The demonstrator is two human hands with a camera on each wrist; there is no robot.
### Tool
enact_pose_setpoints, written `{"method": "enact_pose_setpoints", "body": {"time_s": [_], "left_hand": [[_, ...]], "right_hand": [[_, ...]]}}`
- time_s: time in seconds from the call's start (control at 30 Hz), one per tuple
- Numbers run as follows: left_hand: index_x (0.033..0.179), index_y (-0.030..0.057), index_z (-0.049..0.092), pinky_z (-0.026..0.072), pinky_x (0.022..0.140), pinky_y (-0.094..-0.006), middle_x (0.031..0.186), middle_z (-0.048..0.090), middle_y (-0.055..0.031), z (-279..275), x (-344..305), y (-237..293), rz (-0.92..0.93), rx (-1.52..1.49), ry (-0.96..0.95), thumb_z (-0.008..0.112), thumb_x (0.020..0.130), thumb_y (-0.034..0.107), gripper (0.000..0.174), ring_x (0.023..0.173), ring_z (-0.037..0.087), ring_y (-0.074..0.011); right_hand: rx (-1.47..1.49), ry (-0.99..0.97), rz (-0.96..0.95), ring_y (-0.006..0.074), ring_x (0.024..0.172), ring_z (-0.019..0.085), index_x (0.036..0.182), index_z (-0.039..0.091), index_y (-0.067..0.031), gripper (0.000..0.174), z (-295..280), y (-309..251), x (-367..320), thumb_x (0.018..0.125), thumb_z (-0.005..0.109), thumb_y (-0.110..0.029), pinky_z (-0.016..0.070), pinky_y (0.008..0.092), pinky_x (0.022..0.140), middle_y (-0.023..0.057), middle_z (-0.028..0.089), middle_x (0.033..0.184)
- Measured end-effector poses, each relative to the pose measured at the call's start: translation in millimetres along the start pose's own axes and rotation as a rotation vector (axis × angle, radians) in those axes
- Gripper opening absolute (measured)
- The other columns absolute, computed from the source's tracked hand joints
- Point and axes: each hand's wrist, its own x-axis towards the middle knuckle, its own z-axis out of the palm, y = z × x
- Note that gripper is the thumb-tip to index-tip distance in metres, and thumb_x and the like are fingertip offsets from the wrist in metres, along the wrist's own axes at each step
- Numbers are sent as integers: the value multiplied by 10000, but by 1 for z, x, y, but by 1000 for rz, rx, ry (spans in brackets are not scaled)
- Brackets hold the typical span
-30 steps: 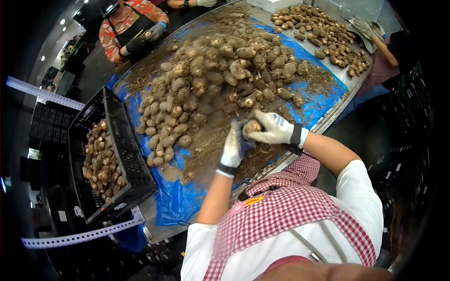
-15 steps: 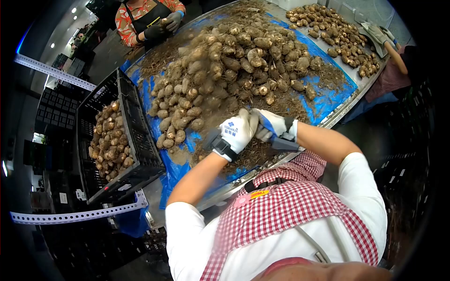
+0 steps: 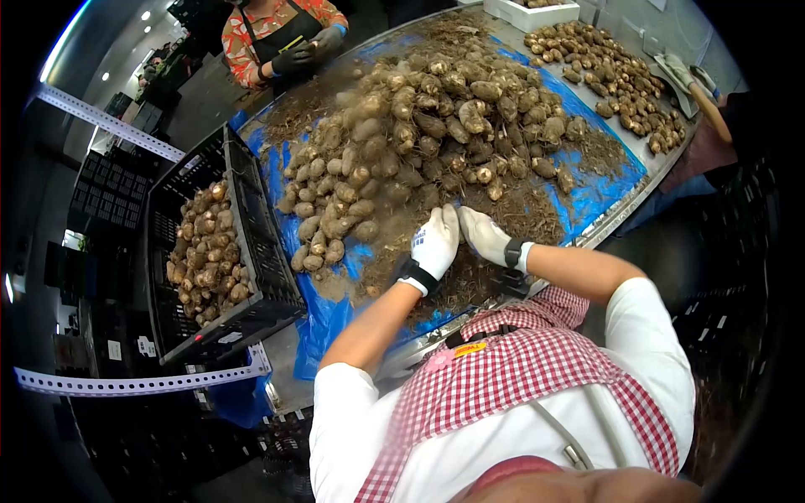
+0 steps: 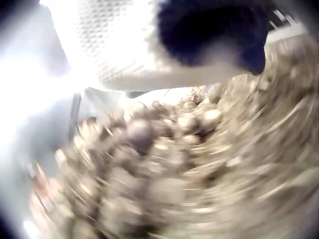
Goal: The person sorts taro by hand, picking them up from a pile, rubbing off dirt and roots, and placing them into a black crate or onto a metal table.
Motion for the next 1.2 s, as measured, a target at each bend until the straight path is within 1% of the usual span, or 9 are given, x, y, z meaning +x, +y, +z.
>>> {"method": "enact_pose_setpoints", "body": {"time_s": [0.07, 0.27, 0.33, 0.4, 0.6, 0.67, 0.8, 1.0, 1.2], "left_hand": [[910, -1, 501, 475, 544, -491, 724, 611, -272, -27, 3, 22, 69, 116, -79, 402, 991, 302, 329, 646, 613, -428], [868, 33, 492, 381, 402, -384, 527, 459, -93, 1, 3, 7, 71, -348, 345, 416, 1003, 316, 323, 392, 440, -262], [786, 92, 498, 271, 356, -325, 492, 327, -2, 4, -2, -2, -815, -1046, -96, 409, 986, 425, 398, 363, 301, -178], [618, 167, 441, 182, 367, -268, 474, 224, 33, 6, 0, -36, -1061, -1570, -550, 382, 952, 519, 489, 366, 214, -135], [736, 137, 487, 183, 385, -261, 498, 214, 37, 12, -7, -42, -956, -1743, -252, 385, 950, 512, 444, 394, 207, -124], [766, 134, 491, 180, 389, -261, 503, 220, 40, 12, -13, -49, -911, -1834, -267, 388, 951, 513, 434, 401, 212, -121], [821, 138, 524, 185, 388, -264, 501, 247, 40, 11, -20, -45, -980, -1761, -148, 394, 946, 576, 474, 400, 216, -119], [986, 38, 481, 412, 568, -274, 801, 500, -47, 26, -29, -8, -129, -685, 244, 475, 979, 459, 421, 680, 464, -115], [994, 104, 556, 240, 367, -227, 603, 423, 18, 4, -38, -3, -541, -1610, -162, 434, 956, 557, 470, 410, 340, -81]], "right_hand": [[1172, -485, 983, 114, 484, 376, 820, 457, -108, 482, -14, 1, 9, 990, 288, -527, 332, 252, 428, -14, 385, 641], [230, -283, 332, 261, 541, 538, 874, 499, -27, 450, -6, 4, 14, 1005, 296, -406, 404, 376, 467, 154, 529, 679], [-68, -215, 7, 328, 637, 585, 949, 500, 9, 370, -2, 12, 14, 1006, 325, -313, 433, 427, 547, 232, 567, 740], [-168, -293, -169, 349, 737, 594, 997, 487, 17, 277, -9, 5, 12, 998, 377, -237, 436, 448, 616, 245, 565, 774], [178, 41, 266, 348, 905, 574, 1115, 437, 14, 257, 6, -1, 16, 968, 454, -196, 458, 427, 801, 207, 575, 954], [134, -94, 107, 346, 1106, 513, 1172, 445, 3, 339, 1, 15, 8, 961, 468, -261, 399, 411, 963, 242, 521, 1148], [152, -313, 155, 246, 893, 580, 1099, 529, 17, 384, -25, 3, 3, 973, 505, -345, 469, 331, 793, 130, 585, 930], [691, -421, 634, 92, 568, 475, 928, 556, -26, 418, -39, -31, -13, 943, 567, -443, 409, 264, 509, -7, 542, 707], [-138, -343, -211, 220, 541, 509, 786, 530, -4, 283, -31, -31, -16, 938, 511, -241, 430, 371, 530, 71, 485, 602]]}}
